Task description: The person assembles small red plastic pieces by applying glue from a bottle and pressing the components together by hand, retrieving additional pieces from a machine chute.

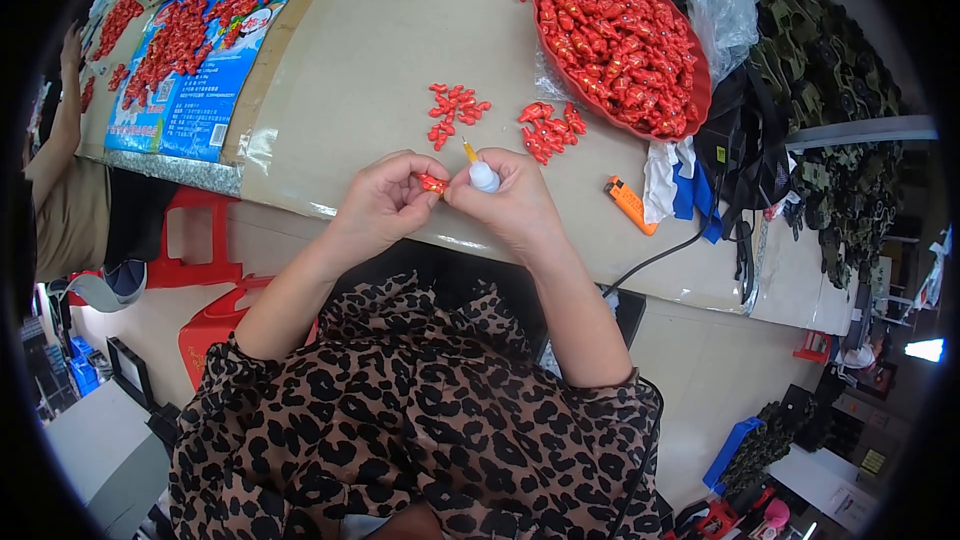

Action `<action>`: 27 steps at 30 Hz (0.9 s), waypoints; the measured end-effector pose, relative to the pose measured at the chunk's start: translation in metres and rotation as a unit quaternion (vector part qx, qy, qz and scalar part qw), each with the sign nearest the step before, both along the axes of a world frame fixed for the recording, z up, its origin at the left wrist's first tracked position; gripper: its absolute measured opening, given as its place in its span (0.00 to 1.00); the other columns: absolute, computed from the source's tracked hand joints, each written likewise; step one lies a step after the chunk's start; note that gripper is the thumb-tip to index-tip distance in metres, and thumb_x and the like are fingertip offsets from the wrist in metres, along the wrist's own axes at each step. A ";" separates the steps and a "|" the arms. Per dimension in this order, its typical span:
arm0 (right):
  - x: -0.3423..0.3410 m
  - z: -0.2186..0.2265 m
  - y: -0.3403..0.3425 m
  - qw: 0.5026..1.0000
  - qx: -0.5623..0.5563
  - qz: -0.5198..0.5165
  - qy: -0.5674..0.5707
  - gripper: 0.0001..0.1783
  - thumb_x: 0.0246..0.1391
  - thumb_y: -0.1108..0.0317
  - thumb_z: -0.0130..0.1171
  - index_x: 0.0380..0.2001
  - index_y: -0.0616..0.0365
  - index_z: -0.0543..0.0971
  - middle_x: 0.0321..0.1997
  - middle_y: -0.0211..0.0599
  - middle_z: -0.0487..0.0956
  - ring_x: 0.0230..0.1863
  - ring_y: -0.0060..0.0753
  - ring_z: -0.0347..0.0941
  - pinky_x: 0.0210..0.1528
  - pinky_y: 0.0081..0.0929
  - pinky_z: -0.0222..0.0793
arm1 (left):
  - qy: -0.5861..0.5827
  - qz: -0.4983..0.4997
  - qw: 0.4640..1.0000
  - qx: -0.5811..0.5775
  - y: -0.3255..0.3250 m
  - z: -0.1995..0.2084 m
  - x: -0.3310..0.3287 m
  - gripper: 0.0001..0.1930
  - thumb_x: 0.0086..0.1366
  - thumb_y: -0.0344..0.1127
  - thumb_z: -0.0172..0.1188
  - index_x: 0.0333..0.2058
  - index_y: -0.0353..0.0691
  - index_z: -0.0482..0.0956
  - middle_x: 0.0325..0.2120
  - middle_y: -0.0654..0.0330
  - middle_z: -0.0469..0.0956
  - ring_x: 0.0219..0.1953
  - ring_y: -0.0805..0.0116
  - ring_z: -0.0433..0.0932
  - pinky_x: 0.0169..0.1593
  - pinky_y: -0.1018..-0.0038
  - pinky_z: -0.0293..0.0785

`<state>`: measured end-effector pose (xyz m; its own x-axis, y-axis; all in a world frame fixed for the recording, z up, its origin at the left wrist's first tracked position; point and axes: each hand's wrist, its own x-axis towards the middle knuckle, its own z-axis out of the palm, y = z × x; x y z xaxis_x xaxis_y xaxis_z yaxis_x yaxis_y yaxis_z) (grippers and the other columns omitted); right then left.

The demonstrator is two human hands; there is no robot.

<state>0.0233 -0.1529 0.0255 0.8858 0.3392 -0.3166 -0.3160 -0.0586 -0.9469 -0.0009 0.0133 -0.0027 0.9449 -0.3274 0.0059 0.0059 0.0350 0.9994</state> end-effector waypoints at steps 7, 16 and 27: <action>-0.001 0.000 0.000 1.000 0.003 0.002 -0.001 0.03 0.36 0.74 0.57 0.19 0.62 0.74 0.18 0.24 0.71 0.20 0.10 0.63 0.23 0.10 0.56 | -0.010 0.002 1.000 0.002 0.000 -0.002 -0.001 0.11 0.53 0.18 0.49 0.36 0.33 0.69 0.28 0.68 0.64 0.24 0.88 0.63 0.25 0.91 0.60; -0.004 -0.004 0.002 0.998 0.031 -0.034 -0.035 0.05 0.41 0.72 0.58 0.22 0.63 0.74 0.21 0.25 0.73 0.22 0.10 0.64 0.24 0.10 0.58 | 0.104 0.000 0.992 -0.076 -0.003 0.003 0.005 0.08 0.57 0.24 0.48 0.38 0.32 0.68 0.31 0.66 0.69 0.32 0.84 0.68 0.37 0.88 0.64; -0.004 -0.003 0.002 0.999 0.022 -0.033 -0.021 0.06 0.40 0.72 0.59 0.22 0.63 0.75 0.21 0.25 0.73 0.22 0.10 0.64 0.24 0.10 0.59 | 0.099 -0.012 0.991 -0.089 0.000 0.002 0.006 0.09 0.57 0.24 0.48 0.38 0.31 0.68 0.32 0.65 0.70 0.34 0.83 0.68 0.39 0.86 0.65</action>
